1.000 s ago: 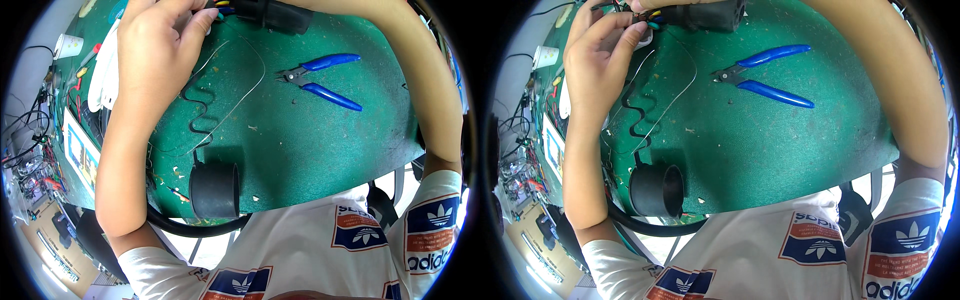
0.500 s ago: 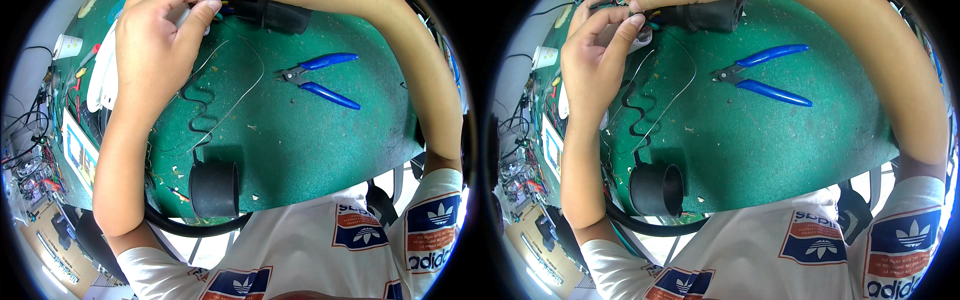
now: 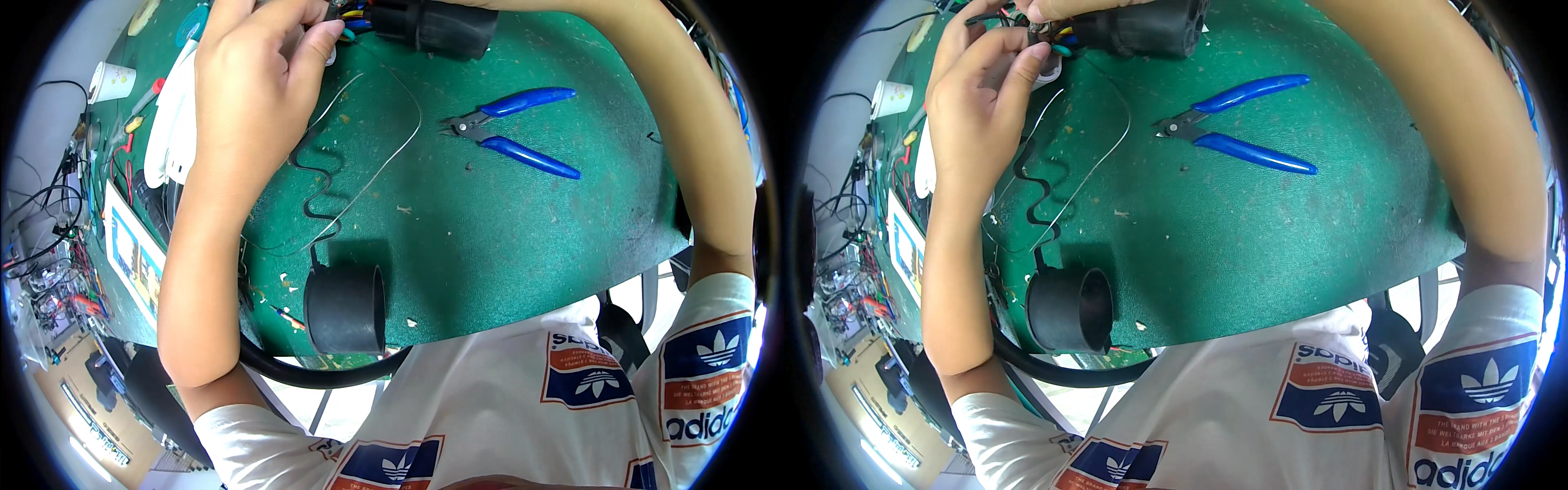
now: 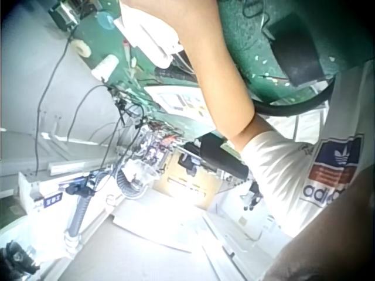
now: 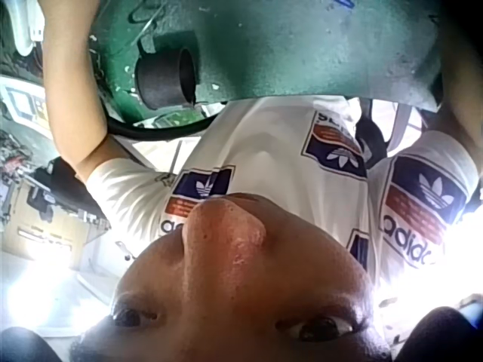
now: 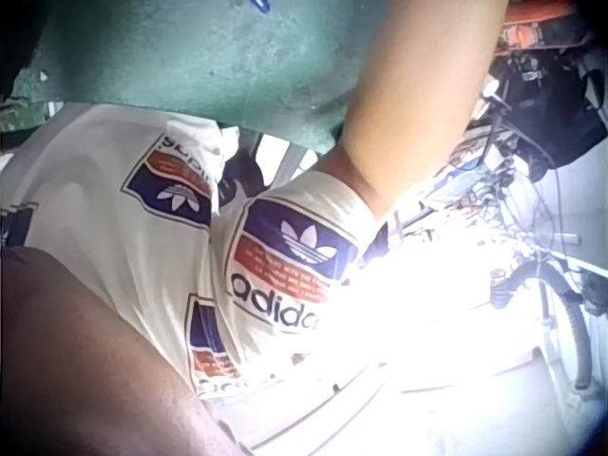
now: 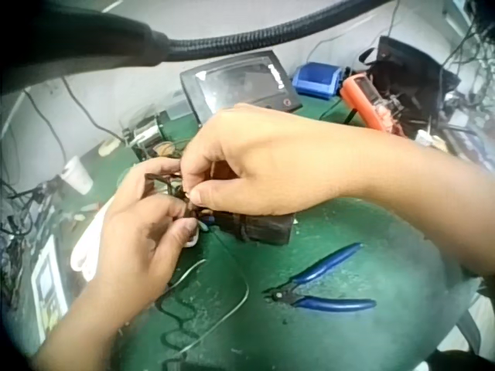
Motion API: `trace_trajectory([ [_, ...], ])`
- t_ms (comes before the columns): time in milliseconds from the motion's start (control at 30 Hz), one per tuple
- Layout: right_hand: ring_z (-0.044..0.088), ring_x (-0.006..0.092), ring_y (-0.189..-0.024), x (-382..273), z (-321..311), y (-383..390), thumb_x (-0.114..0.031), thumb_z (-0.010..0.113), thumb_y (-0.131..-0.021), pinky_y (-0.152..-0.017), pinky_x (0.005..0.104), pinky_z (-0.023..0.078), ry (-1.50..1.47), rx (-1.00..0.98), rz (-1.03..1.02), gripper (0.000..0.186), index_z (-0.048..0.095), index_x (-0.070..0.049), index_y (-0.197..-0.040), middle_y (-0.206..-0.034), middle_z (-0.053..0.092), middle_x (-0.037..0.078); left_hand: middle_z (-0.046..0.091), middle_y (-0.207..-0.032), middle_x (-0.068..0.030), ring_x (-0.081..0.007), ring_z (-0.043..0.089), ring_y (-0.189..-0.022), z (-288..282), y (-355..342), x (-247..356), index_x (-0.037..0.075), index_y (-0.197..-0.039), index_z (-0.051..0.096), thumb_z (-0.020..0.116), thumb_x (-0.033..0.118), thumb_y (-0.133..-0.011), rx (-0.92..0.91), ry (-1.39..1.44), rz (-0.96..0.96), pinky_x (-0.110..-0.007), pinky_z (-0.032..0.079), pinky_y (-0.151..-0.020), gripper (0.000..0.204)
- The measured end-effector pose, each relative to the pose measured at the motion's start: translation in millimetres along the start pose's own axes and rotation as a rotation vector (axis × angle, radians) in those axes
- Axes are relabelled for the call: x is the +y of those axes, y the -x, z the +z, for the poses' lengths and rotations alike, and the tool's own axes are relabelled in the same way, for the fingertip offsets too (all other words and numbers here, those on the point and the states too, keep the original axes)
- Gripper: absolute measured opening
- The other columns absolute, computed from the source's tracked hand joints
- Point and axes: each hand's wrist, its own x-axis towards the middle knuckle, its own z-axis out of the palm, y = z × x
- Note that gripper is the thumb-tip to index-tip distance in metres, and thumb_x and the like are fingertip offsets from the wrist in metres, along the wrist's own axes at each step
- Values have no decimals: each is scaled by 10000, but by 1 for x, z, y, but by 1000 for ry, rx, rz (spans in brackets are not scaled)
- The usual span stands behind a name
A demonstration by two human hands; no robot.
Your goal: The person strips insulation from multiple colored wires on a large black connector using a blue-handled tool and twists the exposed wire ends by hand.
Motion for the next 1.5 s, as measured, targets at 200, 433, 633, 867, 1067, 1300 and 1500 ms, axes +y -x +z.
trace_trajectory([
  [200, 623, 219, -610, 14, -1, 5, -101, 635, -917, -606, 353, 501, -10, 9, -80, 180, 677, 64, -859, -697, 671, 166, 593, -1284, -207, -273, 642, -1053, 5, 2, -14, -31, -878, 656, 710, -47, -838, 70, -58, 177, -354, 511, -882, 69],
  [433, 636, 228, -621, 13, 9, 6, -107, 639, -919, -616, 351, 508, 80, 91, -34, 183, 679, 64, -869, -711, 680, 171, 595, -1278, -211, -265, 635, -1091, 0, 7, -15, -35, -895, 676, 707, -20, -864, 49, -6, 148, -347, 501, -911, 46],
  [633, 647, 208, -656, 20, 10, 3, -134, 647, -934, -638, 343, 515, -36, 101, -117, 206, 681, 60, -874, -727, 687, 165, 598, -1272, -201, -261, 622, -1132, 10, 4, -13, -27, -931, 703, 741, -15, -845, 144, -21, 100, -359, 497, -944, 94],
  [867, 632, 186, -656, 16, 0, 8, -148, 640, -943, -633, 344, 505, -58, 73, -141, 223, 673, 54, -852, -711, 675, 147, 621, -1233, -179, -295, 613, -1161, 0, -2, -11, -16, -914, 713, 763, -7, -818, 127, -162, 146, -377, 468, -997, 108],
  [1067, 617, 174, -652, 24, 7, 0, -144, 630, -939, -626, 336, 496, -72, 55, -81, 224, 663, 55, -842, -707, 665, 139, 621, -1220, -174, -288, 610, -1166, 2, -1, -13, -12, -888, 712, 758, 6, -832, 127, -60, 148, -364, 463, -994, 74],
  [1300, 594, 160, -639, 21, 0, 7, -143, 630, -931, -610, 326, 483, -121, 43, -184, 208, 680, 49, -870, -704, 660, 124, 629, -1200, -158, -262, 613, -1140, 0, 0, -9, -4, -880, 704, 767, 2, -828, 99, -57, 142, -356, 465, -982, 82],
  [1500, 593, 153, -639, 20, 1, 6, -139, 636, -928, -608, 322, 484, -94, 69, -160, 200, 687, 50, -885, -710, 668, 118, 654, -1153, -154, -263, 635, -1088, -1, -6, -10, -1, -872, 697, 769, -13, -811, 82, -75, 161, -351, 479, -959, 96],
])
